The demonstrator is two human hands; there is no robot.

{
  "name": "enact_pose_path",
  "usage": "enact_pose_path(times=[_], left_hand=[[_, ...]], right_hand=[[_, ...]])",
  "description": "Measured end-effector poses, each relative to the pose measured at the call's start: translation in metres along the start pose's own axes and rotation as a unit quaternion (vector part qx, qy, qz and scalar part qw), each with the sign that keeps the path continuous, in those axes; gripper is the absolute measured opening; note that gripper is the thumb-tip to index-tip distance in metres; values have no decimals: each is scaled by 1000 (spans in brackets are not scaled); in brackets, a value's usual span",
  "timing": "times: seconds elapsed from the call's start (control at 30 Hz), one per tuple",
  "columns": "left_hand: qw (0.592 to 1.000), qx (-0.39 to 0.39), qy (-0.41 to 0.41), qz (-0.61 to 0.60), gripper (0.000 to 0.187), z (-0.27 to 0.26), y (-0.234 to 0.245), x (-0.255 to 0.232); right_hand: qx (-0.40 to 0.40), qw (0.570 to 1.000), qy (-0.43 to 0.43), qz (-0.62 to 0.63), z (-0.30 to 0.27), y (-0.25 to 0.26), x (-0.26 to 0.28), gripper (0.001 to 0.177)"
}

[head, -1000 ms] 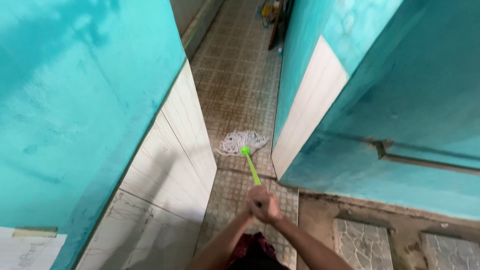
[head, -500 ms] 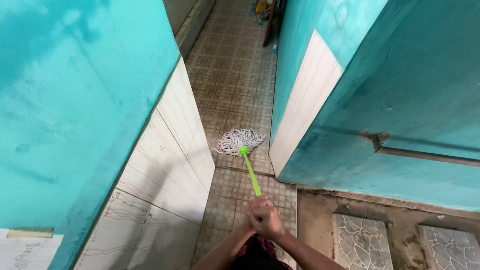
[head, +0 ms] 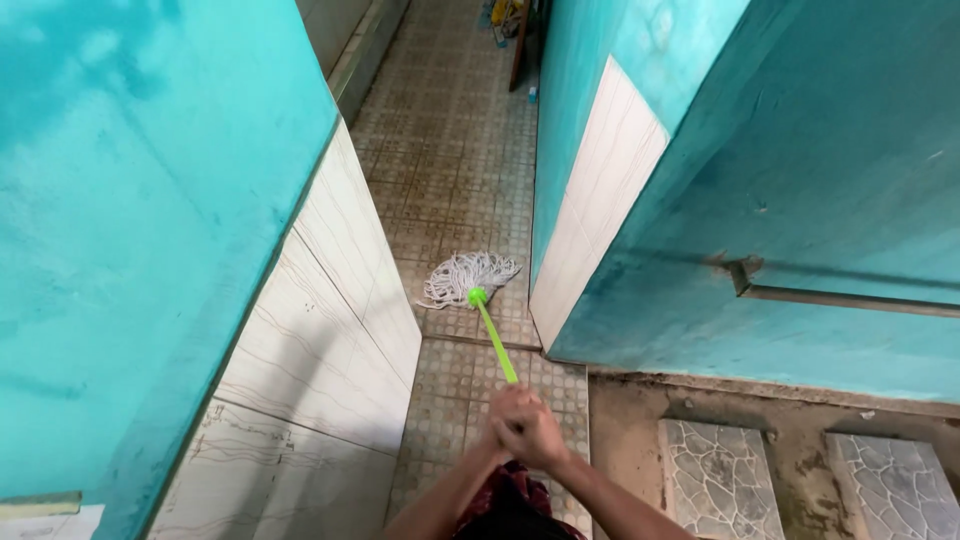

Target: Mopping a tiled floor in a bathroom.

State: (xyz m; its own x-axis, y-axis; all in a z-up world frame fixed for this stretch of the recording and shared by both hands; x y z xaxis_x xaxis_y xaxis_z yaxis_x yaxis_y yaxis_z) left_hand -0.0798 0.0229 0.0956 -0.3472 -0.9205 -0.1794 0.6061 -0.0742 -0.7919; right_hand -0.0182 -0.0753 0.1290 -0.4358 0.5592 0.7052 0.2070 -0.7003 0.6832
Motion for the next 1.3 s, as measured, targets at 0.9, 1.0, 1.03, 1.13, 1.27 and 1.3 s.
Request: enact_pose_path(times=[0.9,1.0,1.03,1.13,1.27,1.3], left_hand=[[990,-59,47,-117,25,16,203,4],[987,-65,55,-135,25,12,212,13],[986,-70,58,-142,26,-11,230,15],[983,-77,61,-155,26,-27,258,72],[916,12,115,384,20,-4,178,54],[853,37,124,506,19,-1,149,29]], right_hand=[[41,996,65,41,2,-27,14,22],[76,997,24,10,23,-46,-26,22],[75,997,20,11,28,-41,-18,22],[22,998,48,-23,37,-28,-5,18],[18,1000,7,24,9,-30,1,21],[23,998,-20,47,-2,-29,7,20]])
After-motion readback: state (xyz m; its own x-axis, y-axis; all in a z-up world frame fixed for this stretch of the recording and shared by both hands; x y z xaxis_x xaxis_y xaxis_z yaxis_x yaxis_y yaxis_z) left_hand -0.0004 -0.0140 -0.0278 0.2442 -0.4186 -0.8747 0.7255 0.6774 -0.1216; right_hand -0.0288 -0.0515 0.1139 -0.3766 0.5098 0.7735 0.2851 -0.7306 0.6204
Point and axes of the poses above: each hand's wrist, its own z-axis towards the middle knuckle, its own y-axis out of the back of the hand, x = y × z, the point moved 3 cm from there along z, towards the middle knuckle, and after that the axes turned 15 degrees about x, right-handed, at the moved point
